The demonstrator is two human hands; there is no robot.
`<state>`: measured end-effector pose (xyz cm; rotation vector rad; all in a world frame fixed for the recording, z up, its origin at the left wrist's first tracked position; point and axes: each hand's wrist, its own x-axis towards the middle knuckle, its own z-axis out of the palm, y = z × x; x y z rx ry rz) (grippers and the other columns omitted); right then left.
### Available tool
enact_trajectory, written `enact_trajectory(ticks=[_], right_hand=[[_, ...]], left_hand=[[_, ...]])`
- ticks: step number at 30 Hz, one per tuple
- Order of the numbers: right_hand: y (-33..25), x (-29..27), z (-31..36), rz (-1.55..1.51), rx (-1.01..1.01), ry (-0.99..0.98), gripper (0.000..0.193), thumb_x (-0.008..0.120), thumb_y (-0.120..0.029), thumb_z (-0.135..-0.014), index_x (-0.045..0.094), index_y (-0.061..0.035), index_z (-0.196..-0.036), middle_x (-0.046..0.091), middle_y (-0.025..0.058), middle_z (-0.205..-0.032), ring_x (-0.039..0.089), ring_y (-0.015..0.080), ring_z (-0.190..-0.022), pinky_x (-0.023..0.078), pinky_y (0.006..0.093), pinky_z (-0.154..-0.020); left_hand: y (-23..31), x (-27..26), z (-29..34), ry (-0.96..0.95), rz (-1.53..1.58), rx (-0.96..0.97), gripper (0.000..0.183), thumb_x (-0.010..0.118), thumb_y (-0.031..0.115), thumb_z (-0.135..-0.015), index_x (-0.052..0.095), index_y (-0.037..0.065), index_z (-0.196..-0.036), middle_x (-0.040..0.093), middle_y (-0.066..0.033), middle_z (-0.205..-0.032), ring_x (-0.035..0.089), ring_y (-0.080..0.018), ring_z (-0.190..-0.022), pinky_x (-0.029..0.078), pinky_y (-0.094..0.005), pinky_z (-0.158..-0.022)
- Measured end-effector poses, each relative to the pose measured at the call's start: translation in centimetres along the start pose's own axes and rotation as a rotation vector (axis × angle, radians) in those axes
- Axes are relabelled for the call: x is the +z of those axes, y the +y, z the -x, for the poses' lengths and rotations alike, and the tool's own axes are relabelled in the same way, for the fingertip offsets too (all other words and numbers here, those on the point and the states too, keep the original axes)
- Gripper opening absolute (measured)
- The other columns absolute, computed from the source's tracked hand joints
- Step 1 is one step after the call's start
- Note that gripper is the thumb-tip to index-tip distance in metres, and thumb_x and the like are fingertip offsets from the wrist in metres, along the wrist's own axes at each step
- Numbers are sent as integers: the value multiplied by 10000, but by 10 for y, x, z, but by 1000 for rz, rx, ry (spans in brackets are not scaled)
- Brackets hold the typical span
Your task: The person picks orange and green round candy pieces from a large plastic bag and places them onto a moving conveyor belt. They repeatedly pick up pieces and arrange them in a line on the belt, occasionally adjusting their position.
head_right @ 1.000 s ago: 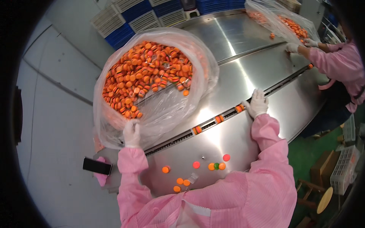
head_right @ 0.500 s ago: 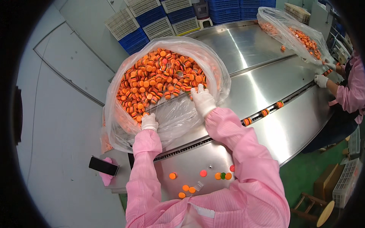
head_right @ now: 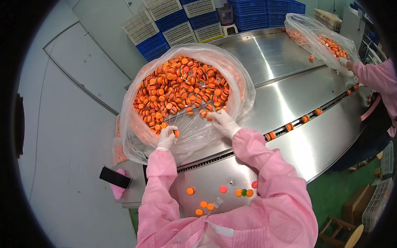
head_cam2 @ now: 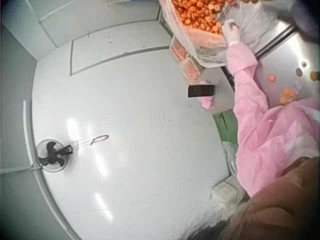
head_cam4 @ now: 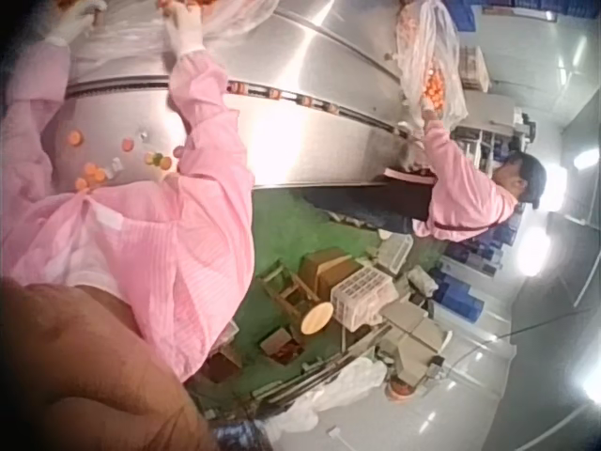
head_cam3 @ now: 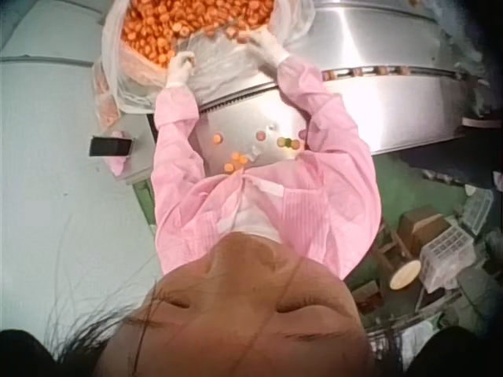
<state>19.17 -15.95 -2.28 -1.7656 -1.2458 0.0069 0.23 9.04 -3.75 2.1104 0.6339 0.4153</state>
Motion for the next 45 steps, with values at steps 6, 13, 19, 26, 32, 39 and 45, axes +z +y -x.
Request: enact_trajectory(ticks=[6, 13, 19, 26, 32, 39, 45], right_hand=[[-28, -51, 76, -798, 744, -351, 323, 523, -88, -874, 503, -32, -1191, 515, -18, -739, 473, 73, -564, 411, 185, -496], [-11, -32, 109, 250, 310, -265, 292, 582, -213, -793, 522, 32, -941, 586, 205, -735, 606, 321, -624, 488, 410, -589], [-15, -62, 104, 505, 544, -325, 308, 621, -296, -751, 507, -41, -879, 602, 188, -757, 598, 360, -750, 467, 431, -657], [-36, -44, 31, 183, -38, 97, 138, 531, -116, -787, 518, -63, -914, 518, 114, -895, 554, 309, -862, 452, 405, -682], [20, 6, -34, 634, 213, -183, 198, 512, -52, -760, 530, -46, -957, 569, 146, -915, 557, 330, -921, 463, 395, -761], [-43, -18, 18, 210, -10, -72, 105, 557, -101, -724, 523, -39, -801, 567, 160, -795, 561, 349, -820, 448, 422, -700], [-31, -16, 106, 259, -273, -276, 117, 594, -146, -728, 530, -63, -782, 556, 94, -908, 551, 287, -877, 459, 375, -718]], left_hand=[[98, 29, 98, -318, 616, -235, 233, 452, -58, -811, 564, 26, -998, 559, -59, -829, 549, -101, -564, 469, -217, -474], [55, 77, 126, -166, -58, -268, 100, 581, 75, -784, 542, 50, -872, 570, -110, -806, 578, -223, -636, 477, -320, -571], [83, 54, 103, 11, -487, 376, 145, 598, 63, -750, 544, 60, -885, 541, -112, -808, 551, -274, -715, 456, -354, -659], [56, 42, 0, 136, -657, 242, 196, 609, 133, -738, 565, 92, -925, 546, -149, -882, 558, -324, -848, 450, -410, -726], [51, 56, -7, 35, -558, 245, 236, 589, 113, -743, 587, 81, -977, 523, -162, -964, 582, -312, -807, 487, -398, -711], [89, 49, 109, -330, 559, -231, 181, 532, 77, -851, 556, 30, -1024, 536, -48, -829, 574, -143, -736, 527, -253, -595], [63, 75, 128, -19, -577, 245, 110, 592, 104, -791, 522, 43, -850, 580, -103, -738, 579, -266, -613, 467, -353, -551]])
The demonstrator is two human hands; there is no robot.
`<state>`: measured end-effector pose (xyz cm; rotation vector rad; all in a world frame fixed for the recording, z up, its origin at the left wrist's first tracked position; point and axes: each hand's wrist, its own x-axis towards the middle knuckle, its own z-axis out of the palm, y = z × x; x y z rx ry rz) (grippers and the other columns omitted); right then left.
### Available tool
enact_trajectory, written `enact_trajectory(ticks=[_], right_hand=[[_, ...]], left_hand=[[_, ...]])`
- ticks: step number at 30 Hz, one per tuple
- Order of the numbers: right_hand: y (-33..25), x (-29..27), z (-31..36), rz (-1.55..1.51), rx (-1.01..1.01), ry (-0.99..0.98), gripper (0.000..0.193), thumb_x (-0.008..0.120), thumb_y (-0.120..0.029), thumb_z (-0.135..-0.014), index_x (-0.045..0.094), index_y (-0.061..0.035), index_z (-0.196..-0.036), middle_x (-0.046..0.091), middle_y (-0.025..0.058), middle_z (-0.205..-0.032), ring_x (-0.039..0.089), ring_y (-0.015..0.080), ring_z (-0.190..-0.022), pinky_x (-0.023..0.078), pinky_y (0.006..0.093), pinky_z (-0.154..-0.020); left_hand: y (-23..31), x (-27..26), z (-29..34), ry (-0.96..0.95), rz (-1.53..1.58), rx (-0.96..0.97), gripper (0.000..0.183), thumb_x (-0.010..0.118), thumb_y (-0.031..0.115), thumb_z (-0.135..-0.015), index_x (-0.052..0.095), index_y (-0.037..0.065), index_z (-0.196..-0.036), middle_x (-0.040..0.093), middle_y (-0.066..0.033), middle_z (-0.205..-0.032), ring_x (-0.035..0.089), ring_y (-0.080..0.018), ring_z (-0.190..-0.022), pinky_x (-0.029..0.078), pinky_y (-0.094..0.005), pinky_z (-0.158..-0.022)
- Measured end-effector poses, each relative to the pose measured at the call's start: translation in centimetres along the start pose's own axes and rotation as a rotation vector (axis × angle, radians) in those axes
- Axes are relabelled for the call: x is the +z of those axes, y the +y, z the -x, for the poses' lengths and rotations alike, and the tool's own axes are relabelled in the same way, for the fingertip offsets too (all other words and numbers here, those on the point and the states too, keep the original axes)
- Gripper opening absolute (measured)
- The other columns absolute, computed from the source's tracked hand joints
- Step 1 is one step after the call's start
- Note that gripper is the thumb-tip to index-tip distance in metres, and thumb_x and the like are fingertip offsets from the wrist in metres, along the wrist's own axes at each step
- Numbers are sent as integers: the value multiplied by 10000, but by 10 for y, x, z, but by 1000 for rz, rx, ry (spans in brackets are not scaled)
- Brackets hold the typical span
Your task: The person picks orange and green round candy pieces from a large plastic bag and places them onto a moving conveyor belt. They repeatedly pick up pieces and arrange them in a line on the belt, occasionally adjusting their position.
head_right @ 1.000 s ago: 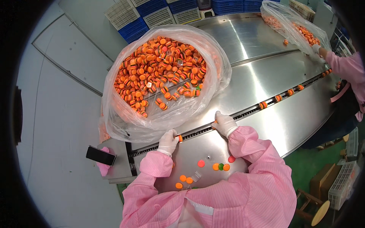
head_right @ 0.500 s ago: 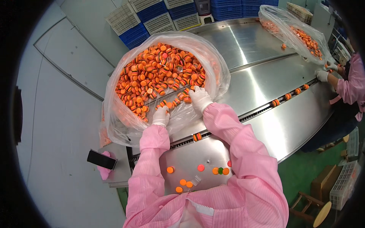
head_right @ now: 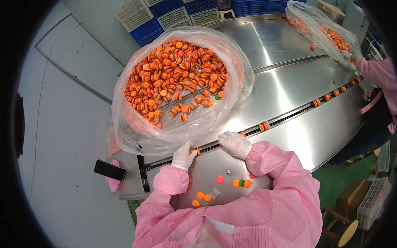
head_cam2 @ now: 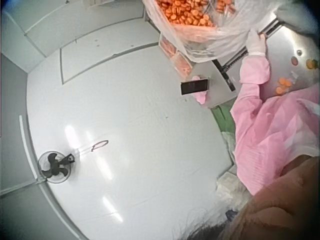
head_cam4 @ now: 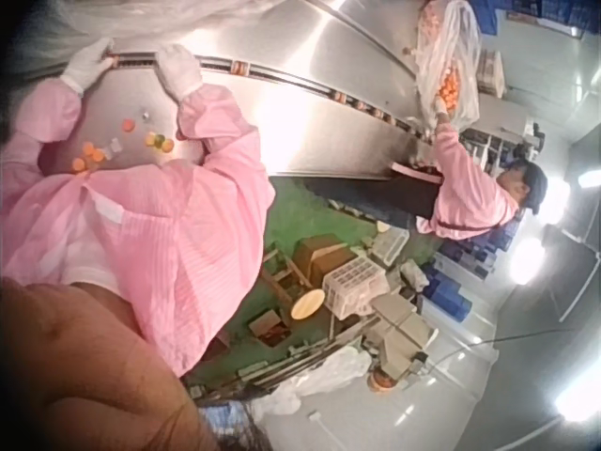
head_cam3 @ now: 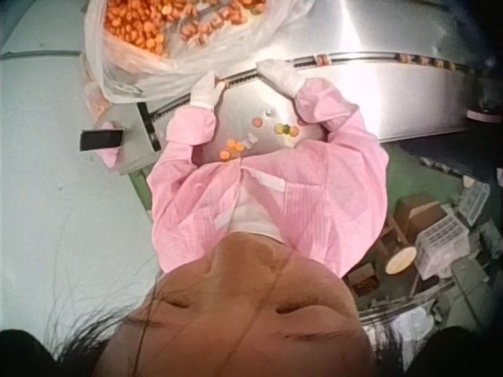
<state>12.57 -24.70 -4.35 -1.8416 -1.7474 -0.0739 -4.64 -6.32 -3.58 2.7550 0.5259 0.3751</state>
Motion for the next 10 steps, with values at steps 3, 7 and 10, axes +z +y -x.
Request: enact_trajectory(ticks=[3, 7, 10], right_hand=[[-1, -8, 11, 164, -53, 105, 138, 595, -147, -732, 551, -69, -837, 555, 85, -916, 546, 278, -901, 454, 372, -755], [5, -31, -43, -31, 134, 108, 208, 609, -120, -724, 569, -58, -919, 551, 109, -905, 526, 313, -897, 436, 371, -772], [34, -21, -105, 45, 101, 304, 321, 622, -85, -702, 532, -67, -1010, 517, 145, -983, 514, 307, -910, 430, 376, -783]], left_hand=[[19, -28, -26, -187, -91, -2, 161, 619, 120, -749, 536, 62, -874, 576, -115, -738, 568, -319, -691, 454, -408, -632], [-5, -36, -97, 247, 73, 177, 198, 602, 66, -718, 585, 110, -911, 558, -116, -930, 551, -308, -833, 449, -396, -713], [-51, 0, -133, 64, -178, 79, 295, 588, 55, -716, 580, 121, -1004, 518, -116, -1052, 515, -308, -971, 443, -391, -819]])
